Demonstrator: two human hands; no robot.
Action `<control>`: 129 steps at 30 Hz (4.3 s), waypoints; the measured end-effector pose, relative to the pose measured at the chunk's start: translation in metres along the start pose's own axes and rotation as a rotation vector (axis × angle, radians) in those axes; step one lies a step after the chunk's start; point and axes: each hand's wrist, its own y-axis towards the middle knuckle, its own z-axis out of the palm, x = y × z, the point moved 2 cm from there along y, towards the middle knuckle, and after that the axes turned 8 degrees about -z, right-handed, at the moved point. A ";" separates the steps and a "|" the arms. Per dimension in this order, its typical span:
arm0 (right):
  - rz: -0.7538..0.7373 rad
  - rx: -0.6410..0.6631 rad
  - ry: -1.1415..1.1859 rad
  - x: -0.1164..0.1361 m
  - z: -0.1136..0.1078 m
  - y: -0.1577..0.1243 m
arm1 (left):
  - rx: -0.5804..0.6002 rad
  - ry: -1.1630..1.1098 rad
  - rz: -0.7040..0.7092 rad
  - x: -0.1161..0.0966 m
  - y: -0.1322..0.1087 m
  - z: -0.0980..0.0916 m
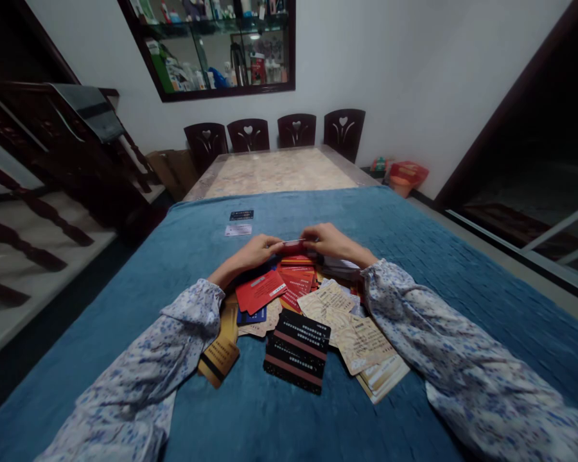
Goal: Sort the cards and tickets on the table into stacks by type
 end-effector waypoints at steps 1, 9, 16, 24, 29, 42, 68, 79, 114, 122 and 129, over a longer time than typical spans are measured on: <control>-0.002 0.002 -0.017 0.000 0.001 0.000 | -0.009 0.003 0.001 0.000 0.000 0.000; -0.033 0.028 -0.057 -0.004 0.006 -0.002 | -0.024 0.038 -0.005 0.005 -0.005 0.000; -0.050 0.069 -0.042 -0.007 0.010 -0.001 | -0.033 0.056 -0.014 0.003 -0.008 0.002; -0.056 0.100 0.008 -0.002 0.006 -0.004 | -0.007 0.074 -0.007 0.003 -0.009 0.001; -0.065 0.089 0.008 0.002 0.004 -0.004 | -0.013 0.080 -0.018 0.004 -0.007 0.001; -0.153 -0.057 -0.060 0.002 0.008 -0.001 | -0.142 0.058 -0.027 0.003 -0.005 -0.001; -0.378 -0.210 -0.418 0.036 0.010 0.020 | -0.459 0.051 0.038 0.024 -0.032 -0.033; -0.408 -0.154 -0.290 0.058 0.036 0.066 | -0.463 0.271 0.092 0.060 -0.063 -0.068; -0.128 0.107 -0.185 0.065 0.086 0.097 | -0.207 0.294 -0.203 0.119 -0.052 -0.069; -0.150 0.077 -0.179 0.058 0.095 0.101 | -0.212 0.276 -0.243 0.116 -0.052 -0.069; -0.129 0.089 -0.181 0.055 0.098 0.102 | -0.214 0.280 -0.208 0.120 -0.051 -0.067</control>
